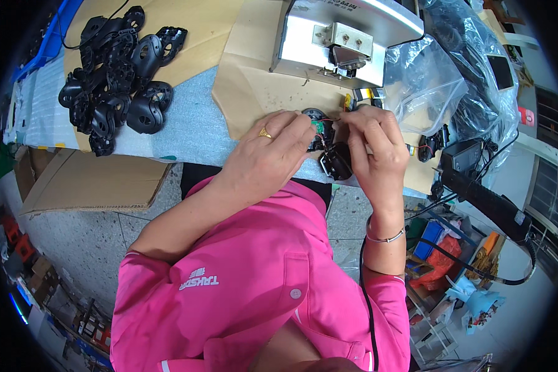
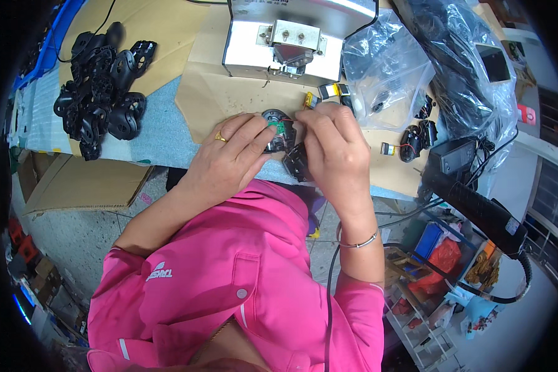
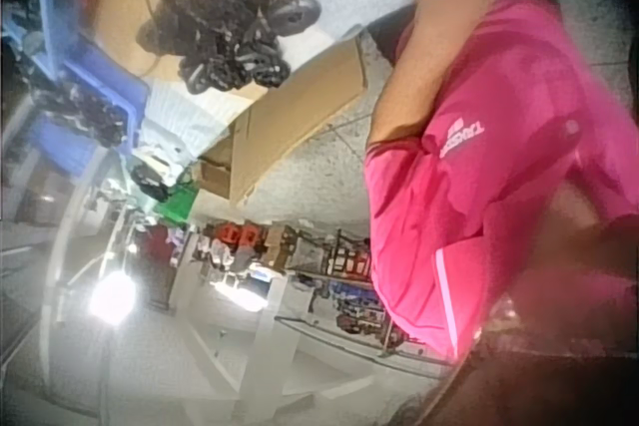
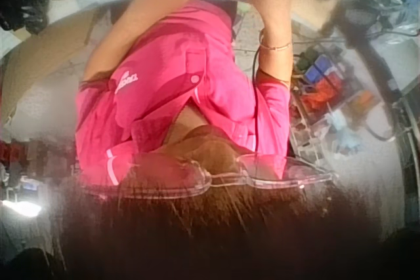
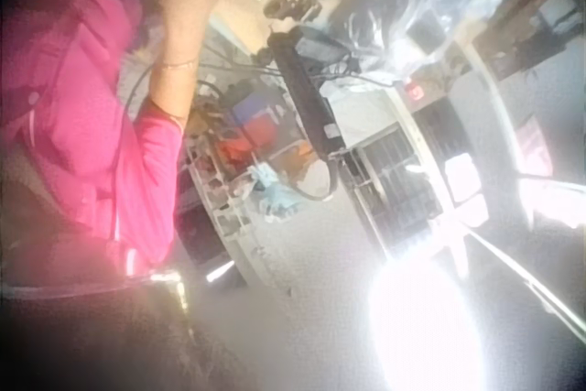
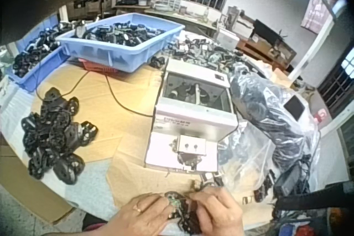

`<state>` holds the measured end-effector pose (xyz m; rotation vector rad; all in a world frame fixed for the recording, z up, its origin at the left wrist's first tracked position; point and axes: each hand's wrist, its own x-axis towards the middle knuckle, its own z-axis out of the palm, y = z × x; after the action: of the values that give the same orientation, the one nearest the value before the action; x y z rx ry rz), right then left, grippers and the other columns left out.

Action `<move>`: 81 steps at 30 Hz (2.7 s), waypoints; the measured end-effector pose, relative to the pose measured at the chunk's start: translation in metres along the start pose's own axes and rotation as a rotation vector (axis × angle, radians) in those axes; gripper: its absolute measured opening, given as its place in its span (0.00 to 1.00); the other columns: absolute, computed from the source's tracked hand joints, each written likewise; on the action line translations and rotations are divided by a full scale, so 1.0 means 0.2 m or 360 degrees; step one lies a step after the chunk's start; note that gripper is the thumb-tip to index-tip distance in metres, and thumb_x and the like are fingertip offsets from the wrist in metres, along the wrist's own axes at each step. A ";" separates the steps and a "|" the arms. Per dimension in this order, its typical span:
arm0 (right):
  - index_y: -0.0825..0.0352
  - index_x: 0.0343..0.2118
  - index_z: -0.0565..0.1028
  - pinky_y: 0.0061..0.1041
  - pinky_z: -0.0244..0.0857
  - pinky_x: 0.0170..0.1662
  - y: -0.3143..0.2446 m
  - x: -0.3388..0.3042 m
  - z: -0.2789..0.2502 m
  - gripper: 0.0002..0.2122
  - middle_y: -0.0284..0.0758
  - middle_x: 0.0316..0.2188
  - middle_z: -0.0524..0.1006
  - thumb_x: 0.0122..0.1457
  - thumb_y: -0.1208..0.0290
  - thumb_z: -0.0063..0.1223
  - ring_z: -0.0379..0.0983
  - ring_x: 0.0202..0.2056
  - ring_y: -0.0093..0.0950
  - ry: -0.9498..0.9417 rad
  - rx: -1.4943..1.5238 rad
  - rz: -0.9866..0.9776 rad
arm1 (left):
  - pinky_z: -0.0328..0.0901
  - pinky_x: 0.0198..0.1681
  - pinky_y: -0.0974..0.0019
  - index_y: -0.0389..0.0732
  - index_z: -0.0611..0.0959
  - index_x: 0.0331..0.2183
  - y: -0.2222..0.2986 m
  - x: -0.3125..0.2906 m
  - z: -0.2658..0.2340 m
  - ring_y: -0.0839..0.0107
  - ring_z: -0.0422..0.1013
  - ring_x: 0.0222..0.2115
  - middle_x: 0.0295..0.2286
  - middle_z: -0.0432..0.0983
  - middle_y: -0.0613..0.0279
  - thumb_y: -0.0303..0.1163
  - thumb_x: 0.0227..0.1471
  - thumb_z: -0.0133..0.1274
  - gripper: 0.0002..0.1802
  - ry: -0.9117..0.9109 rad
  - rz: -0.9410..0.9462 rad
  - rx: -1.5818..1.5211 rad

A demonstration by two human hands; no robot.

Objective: Assemble electronic components into plastic housings and secure them with an electric screwdriver.

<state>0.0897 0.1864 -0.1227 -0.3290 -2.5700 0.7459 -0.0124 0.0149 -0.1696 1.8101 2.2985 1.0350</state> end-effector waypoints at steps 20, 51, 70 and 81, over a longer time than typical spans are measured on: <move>0.66 0.34 0.78 0.31 0.67 0.36 -0.04 -0.08 -0.01 0.12 0.33 0.33 0.72 0.43 0.81 0.58 0.68 0.33 0.34 -0.0334 -0.0259 -0.0146 | 0.65 0.51 0.57 0.33 0.75 0.48 0.00 0.00 0.02 0.55 0.66 0.49 0.46 0.68 0.52 0.29 0.43 0.61 0.28 -0.0003 0.0013 0.0040; 0.66 0.40 0.78 0.32 0.66 0.38 0.02 -0.13 -0.10 0.18 0.37 0.32 0.74 0.42 0.85 0.55 0.70 0.32 0.36 -0.0102 -0.0180 -0.0072 | 0.65 0.48 0.57 0.38 0.78 0.40 0.01 0.04 0.04 0.57 0.66 0.49 0.50 0.67 0.50 0.31 0.40 0.60 0.21 0.0063 0.0011 0.0202; 0.70 0.63 0.48 0.36 0.64 0.56 0.34 -0.33 -0.61 0.45 0.48 0.48 0.71 0.51 0.55 0.66 0.72 0.48 0.38 0.1390 0.0481 0.0154 | 0.59 0.54 0.51 0.41 0.80 0.40 0.02 0.04 0.01 0.57 0.65 0.52 0.51 0.70 0.55 0.37 0.42 0.60 0.20 -0.0002 0.0097 0.0249; 0.59 0.65 0.52 0.34 0.69 0.34 0.09 -0.05 -0.45 0.34 0.35 0.27 0.71 0.57 0.71 0.55 0.68 0.26 0.28 0.0692 0.1855 -0.0168 | 0.58 0.55 0.53 0.41 0.79 0.39 0.03 0.04 0.01 0.60 0.66 0.51 0.50 0.70 0.57 0.37 0.41 0.60 0.20 0.0007 0.0037 0.0209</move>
<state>0.1426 0.2380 -0.0685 0.0370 -1.4063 1.7112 -0.0086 0.0227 -0.1644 1.8864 2.4068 0.9121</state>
